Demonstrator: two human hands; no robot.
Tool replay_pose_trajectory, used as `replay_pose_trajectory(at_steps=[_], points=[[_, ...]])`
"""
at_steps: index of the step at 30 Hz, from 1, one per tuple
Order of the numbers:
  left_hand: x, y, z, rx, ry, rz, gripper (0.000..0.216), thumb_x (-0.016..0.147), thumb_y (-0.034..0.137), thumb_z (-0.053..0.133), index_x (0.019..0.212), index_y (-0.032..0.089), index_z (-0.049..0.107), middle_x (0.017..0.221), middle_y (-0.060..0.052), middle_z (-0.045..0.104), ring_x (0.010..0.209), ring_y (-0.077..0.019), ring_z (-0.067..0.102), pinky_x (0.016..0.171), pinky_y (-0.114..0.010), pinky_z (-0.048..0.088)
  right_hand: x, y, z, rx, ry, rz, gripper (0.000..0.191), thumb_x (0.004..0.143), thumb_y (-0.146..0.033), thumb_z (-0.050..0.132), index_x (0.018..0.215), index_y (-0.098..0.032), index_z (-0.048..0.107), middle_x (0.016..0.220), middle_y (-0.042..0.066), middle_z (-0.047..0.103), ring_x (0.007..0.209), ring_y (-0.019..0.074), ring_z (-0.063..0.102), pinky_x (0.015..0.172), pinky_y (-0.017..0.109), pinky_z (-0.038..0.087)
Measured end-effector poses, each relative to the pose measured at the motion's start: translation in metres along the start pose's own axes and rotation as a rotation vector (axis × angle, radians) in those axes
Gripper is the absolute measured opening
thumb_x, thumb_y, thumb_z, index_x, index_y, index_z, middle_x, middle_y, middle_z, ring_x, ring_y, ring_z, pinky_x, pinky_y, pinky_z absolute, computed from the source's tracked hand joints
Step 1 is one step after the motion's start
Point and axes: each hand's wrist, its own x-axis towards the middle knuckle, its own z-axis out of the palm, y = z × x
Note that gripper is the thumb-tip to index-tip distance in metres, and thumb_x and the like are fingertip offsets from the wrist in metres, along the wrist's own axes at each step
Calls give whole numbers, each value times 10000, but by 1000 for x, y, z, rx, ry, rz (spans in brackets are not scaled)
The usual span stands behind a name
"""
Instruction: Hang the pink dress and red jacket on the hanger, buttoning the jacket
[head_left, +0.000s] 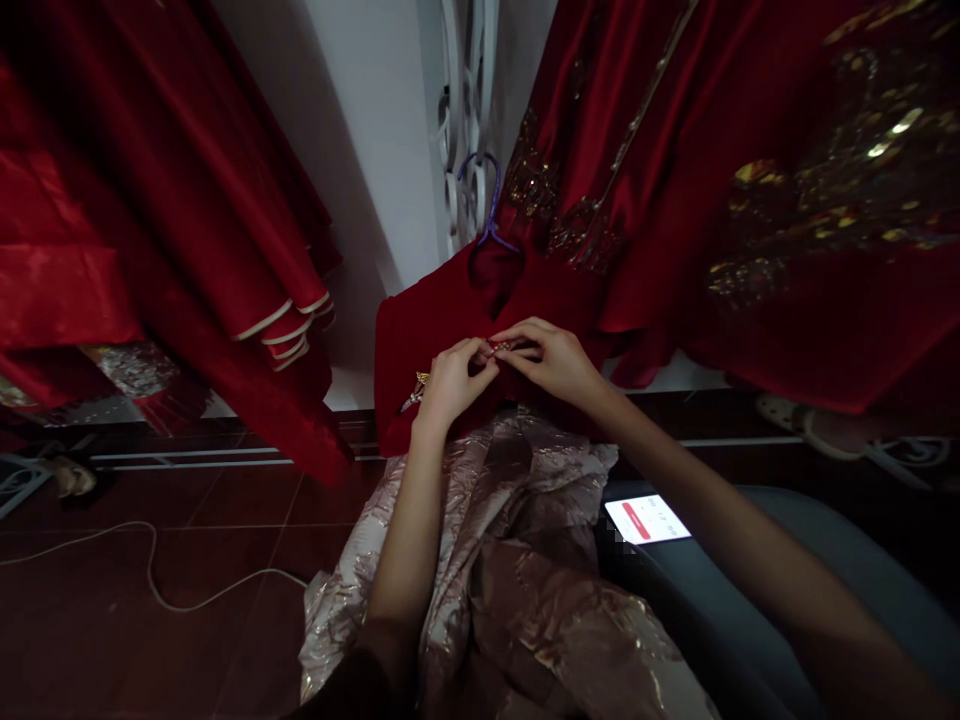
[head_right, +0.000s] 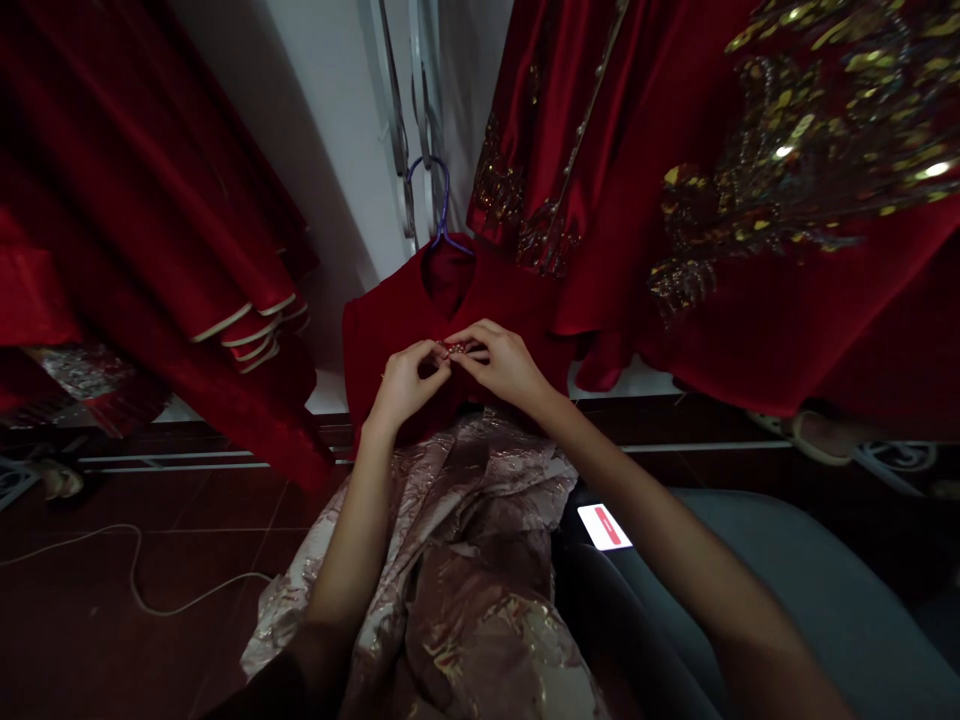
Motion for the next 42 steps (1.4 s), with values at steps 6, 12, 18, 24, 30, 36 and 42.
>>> replay_pose_trajectory(at_steps=[6,12,18,24,30,36,42], points=[[-2,-6,-4,51,-27,50,88,806,180,525,869,180,586,855,-18,630,782,-120,582,747,-222,436,-3,11,10,45,45,-19,215,798,-331,603,973,-221,661,1006,55,591,910,169,609,781,325,592],[-1,-2,-4,103,-34,73,85,823,186,511,864,179,585,870,-22,630,791,-127,580,745,-225,430,-2,10,7,58,17,-81,195,795,-283,584,971,-223,646,990,43,575,893,154,602,794,332,594],[0,2,-4,136,-47,76,100,830,182,505,865,173,598,869,-28,635,790,-133,583,728,-225,424,0,8,1,-10,-16,-131,190,787,-265,571,961,-222,635,982,46,583,905,164,592,808,343,582],[0,2,-4,143,-44,83,110,835,194,506,866,179,610,852,-22,632,777,-128,580,705,-215,410,0,8,-2,-27,-49,-158,248,776,-235,561,1021,-220,598,1002,50,584,922,168,589,806,337,574],[0,0,-3,190,-66,93,95,842,219,509,823,185,595,842,-15,624,765,-127,577,688,-214,405,12,2,-8,-85,-155,-235,294,731,-175,550,1022,-209,576,1004,42,591,908,162,586,775,304,552],[-2,0,11,198,19,61,113,869,249,480,906,197,573,896,-31,615,817,-139,585,726,-228,425,19,3,-7,-167,-128,-249,287,681,-128,558,958,-196,526,914,41,553,808,162,562,742,327,519],[-2,-2,23,132,98,60,103,867,239,486,919,197,565,891,-29,605,823,-131,580,732,-225,440,16,14,-1,-1,-12,-100,341,674,-205,621,976,-215,463,1026,62,462,812,152,557,674,312,544]])
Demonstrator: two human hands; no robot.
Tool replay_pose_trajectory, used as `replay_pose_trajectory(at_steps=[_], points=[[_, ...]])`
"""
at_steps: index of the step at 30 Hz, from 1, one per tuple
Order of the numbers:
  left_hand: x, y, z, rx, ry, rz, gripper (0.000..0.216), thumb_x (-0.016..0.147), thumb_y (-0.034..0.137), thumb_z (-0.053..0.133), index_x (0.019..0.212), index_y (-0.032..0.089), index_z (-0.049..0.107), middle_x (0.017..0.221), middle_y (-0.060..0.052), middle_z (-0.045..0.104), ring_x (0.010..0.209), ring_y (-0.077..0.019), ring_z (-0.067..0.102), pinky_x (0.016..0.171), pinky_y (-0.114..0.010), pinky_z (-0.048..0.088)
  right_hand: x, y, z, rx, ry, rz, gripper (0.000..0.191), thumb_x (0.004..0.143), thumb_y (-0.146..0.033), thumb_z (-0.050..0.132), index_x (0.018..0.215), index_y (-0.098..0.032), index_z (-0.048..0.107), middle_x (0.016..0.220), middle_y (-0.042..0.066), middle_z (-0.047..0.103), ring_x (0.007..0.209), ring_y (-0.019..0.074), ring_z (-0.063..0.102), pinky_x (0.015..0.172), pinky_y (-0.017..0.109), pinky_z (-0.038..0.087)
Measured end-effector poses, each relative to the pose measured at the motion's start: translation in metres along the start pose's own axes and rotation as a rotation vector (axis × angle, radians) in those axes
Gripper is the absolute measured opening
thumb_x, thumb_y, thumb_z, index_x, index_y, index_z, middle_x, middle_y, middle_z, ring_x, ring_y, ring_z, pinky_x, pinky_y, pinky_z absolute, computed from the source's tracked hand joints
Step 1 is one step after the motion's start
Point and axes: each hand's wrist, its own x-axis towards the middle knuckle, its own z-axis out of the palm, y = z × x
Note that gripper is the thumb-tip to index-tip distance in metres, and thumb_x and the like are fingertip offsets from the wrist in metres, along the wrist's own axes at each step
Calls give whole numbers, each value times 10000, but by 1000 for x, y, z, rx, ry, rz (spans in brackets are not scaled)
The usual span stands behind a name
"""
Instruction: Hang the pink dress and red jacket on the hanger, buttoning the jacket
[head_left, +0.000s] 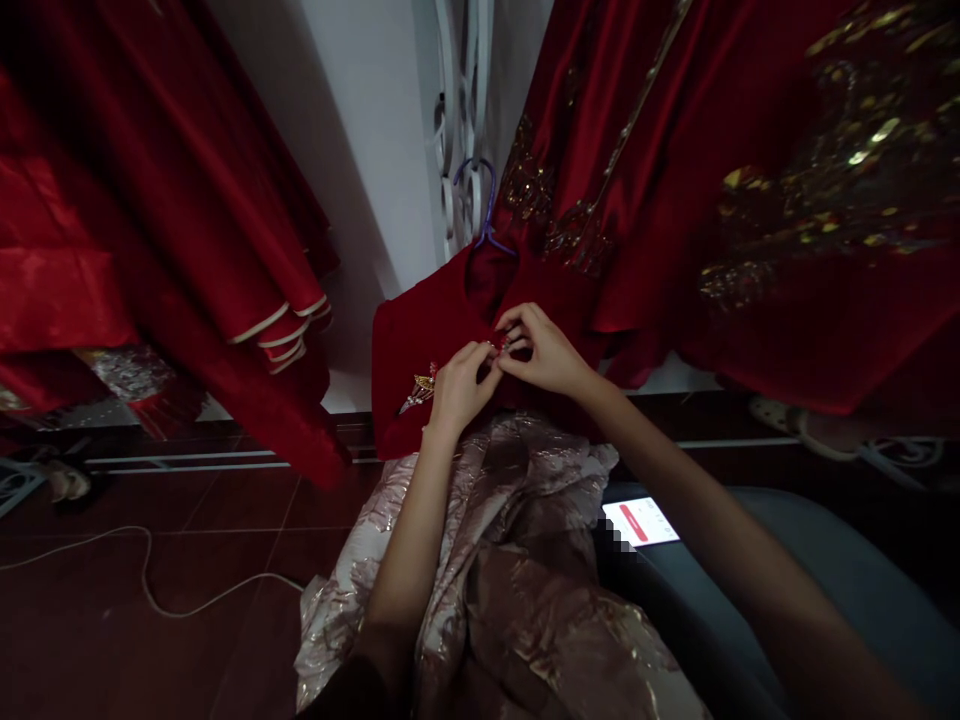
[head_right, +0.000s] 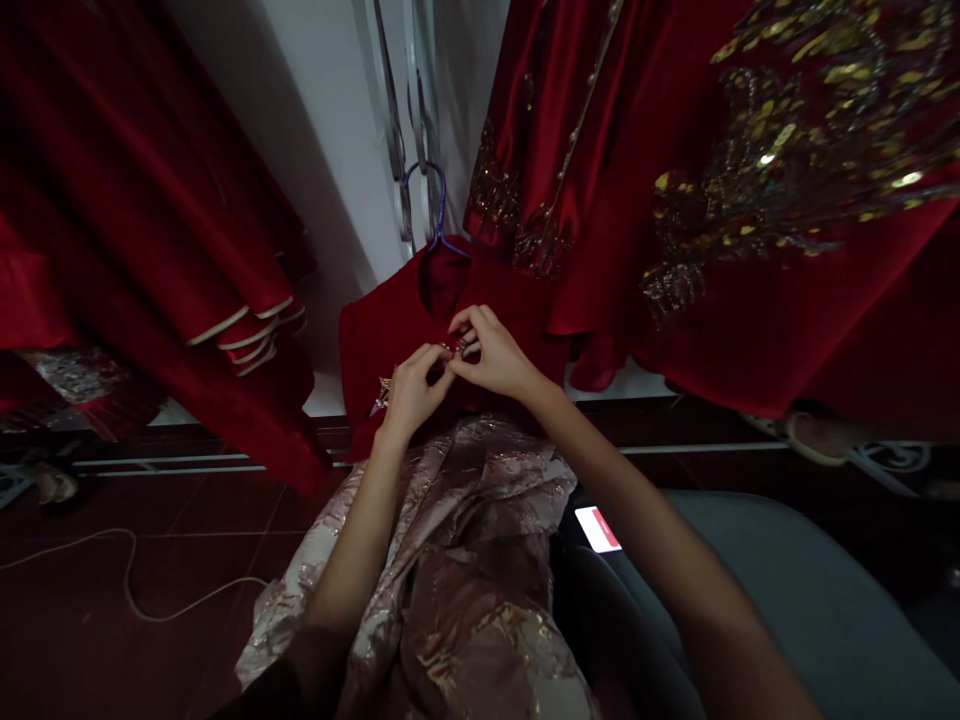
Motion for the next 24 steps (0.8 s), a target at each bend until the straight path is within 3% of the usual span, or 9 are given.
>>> replay_pose_trajectory(at_steps=[4,6,10,14,19,24], points=[[0,-2,1,-22,88,-53,89,861,242,493,872,201,571,874,-24,593,815,-122,576,739,-226,446,-13,7,1,155,18,64,384,719,-284,616,1031,-243,396,1106,59,457,884,150,584,749,319,536],[0,-4,2,-46,114,-83,83,855,240,498,856,200,571,877,-21,589,808,-116,576,746,-224,450,-26,11,0,156,-12,108,398,729,-321,616,1039,-243,378,1086,54,480,847,143,598,715,301,528],[-1,-3,4,-122,127,-134,84,851,232,494,832,192,566,886,-25,581,803,-108,579,759,-223,465,-53,21,-6,-196,-83,230,465,659,-422,694,1001,-207,463,859,29,554,624,126,544,542,255,436],[-1,1,7,-194,105,-148,77,849,234,501,831,186,559,896,-31,576,814,-105,579,767,-222,477,-61,26,-16,-426,-122,259,260,733,-438,625,805,-193,573,683,13,562,567,122,496,537,247,369],[-1,-6,13,-292,43,-216,147,886,310,462,909,189,542,912,-38,621,810,-104,602,749,-222,481,-60,22,-43,-233,-176,310,263,746,-450,608,744,-188,586,623,0,565,534,102,487,517,229,360],[-3,-16,25,-366,-114,-338,293,909,400,404,1011,184,574,1074,-71,643,1028,-161,589,965,-329,412,-57,16,-70,49,-242,453,274,705,-427,651,743,-176,548,594,-15,566,510,89,500,486,214,371]])
